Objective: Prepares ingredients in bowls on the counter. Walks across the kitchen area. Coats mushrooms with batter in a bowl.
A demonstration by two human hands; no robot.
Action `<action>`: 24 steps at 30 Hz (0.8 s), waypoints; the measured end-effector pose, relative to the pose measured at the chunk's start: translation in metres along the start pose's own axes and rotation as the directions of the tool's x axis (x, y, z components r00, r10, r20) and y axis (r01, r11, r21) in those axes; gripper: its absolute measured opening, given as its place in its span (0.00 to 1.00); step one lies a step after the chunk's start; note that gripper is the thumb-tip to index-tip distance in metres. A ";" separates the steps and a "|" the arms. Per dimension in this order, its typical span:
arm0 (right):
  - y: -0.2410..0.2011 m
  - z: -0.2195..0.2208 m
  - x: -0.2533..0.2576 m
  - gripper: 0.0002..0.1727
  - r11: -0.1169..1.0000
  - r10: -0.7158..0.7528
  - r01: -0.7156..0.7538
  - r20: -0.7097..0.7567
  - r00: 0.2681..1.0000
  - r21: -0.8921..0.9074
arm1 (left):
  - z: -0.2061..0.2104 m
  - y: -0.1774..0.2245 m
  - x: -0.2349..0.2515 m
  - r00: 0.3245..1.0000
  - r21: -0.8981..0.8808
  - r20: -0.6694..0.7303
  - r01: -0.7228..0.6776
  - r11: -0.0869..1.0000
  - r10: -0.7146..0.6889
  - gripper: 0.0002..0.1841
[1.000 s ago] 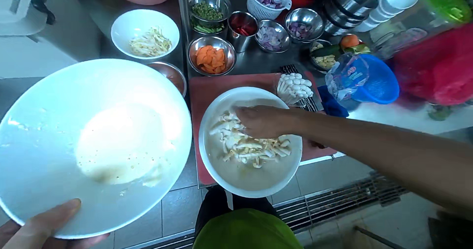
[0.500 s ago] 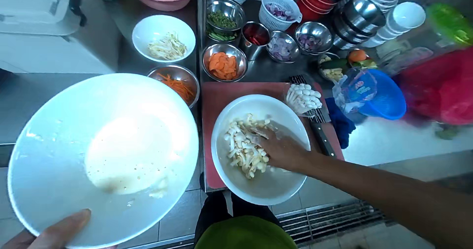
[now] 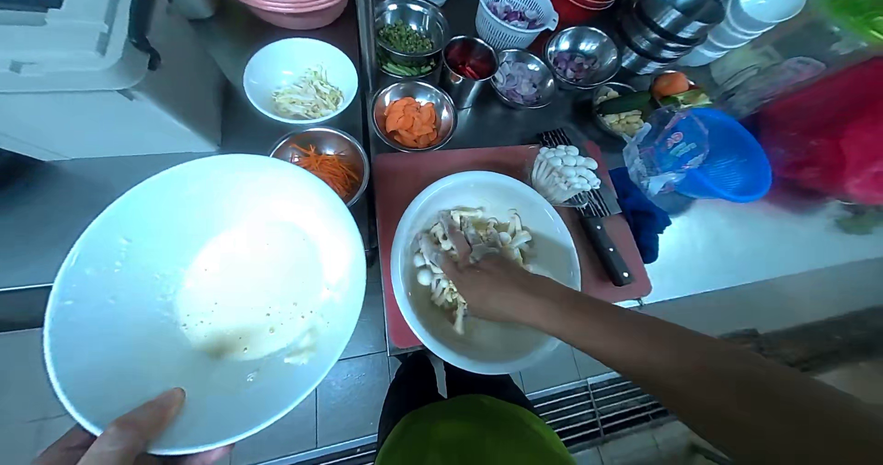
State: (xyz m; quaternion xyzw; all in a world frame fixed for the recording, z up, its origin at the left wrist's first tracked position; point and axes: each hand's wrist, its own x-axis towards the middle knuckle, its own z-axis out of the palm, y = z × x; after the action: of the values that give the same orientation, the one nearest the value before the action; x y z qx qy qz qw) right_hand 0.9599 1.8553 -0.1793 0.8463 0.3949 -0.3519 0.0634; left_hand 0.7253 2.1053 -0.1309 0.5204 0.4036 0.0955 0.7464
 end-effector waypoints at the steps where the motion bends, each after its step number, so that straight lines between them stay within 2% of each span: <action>1: 0.013 0.009 -0.003 0.50 0.997 -0.072 0.071 -0.048 0.996 -0.015 | 0.000 -0.001 0.000 1.000 0.006 -0.005 0.002 1.000 -0.002 0.09; 4: 0.046 0.024 0.000 0.38 0.963 -0.271 0.264 -0.197 0.942 -0.061 | 0.003 0.000 0.001 0.999 0.021 -0.037 0.007 1.000 -0.007 0.09; 7: 0.045 -0.010 0.006 0.29 0.964 -0.264 0.258 -0.110 0.958 -0.067 | 0.007 0.000 -0.001 0.997 0.019 -0.073 0.008 1.000 -0.006 0.08; 10: 0.033 -0.038 0.014 0.21 0.937 -0.283 0.250 -0.113 0.952 -0.245 | 0.014 0.000 -0.006 0.988 0.007 -0.154 0.015 1.000 -0.013 0.07; 11: 0.027 -0.045 0.014 0.22 0.934 -0.255 0.212 -0.121 0.959 -0.288 | 0.016 -0.001 -0.007 0.984 0.005 -0.180 0.015 1.000 -0.014 0.07; 13: 0.015 -0.046 0.014 0.33 0.939 -0.171 0.116 -0.144 0.975 -0.323 | 0.019 -0.004 -0.009 0.980 0.008 -0.198 0.012 1.000 -0.010 0.08; 15: 0.010 -0.029 0.008 0.45 0.961 -0.133 0.095 -0.132 0.982 -0.260 | 0.022 -0.008 -0.011 0.983 0.008 -0.181 0.014 1.000 -0.012 0.09; 16: 0.010 -0.015 0.002 0.47 0.976 -0.126 0.108 -0.084 0.989 -0.191 | 0.024 -0.009 -0.013 0.985 0.004 -0.172 0.017 1.000 -0.016 0.09; 18: 0.018 0.009 -0.009 0.44 0.974 -0.180 0.179 0.004 0.984 -0.136 | 0.028 -0.012 -0.015 0.988 0.006 -0.155 0.028 1.000 -0.027 0.09; 20: 0.036 0.010 -0.017 0.34 0.944 -0.294 0.303 0.084 0.952 -0.132 | 0.034 -0.015 -0.018 0.991 0.004 -0.131 0.036 0.999 -0.036 0.09; 22: 0.058 -0.004 -0.022 0.26 0.892 -0.417 0.423 0.073 0.906 -0.159 | 0.043 -0.015 -0.021 0.992 0.000 -0.118 0.036 0.999 -0.036 0.08; 24: 0.071 -0.027 -0.024 0.25 0.853 -0.496 0.489 0.007 0.868 -0.180 | 0.051 -0.016 -0.023 0.993 -0.002 -0.115 0.033 0.999 -0.033 0.08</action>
State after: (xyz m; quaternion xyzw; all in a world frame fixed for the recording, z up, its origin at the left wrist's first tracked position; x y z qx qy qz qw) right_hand 1.0142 1.8020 -0.1559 0.7147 0.6290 -0.3035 0.0378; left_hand 0.7414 2.0498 -0.1263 0.5074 0.4543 0.1130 0.7235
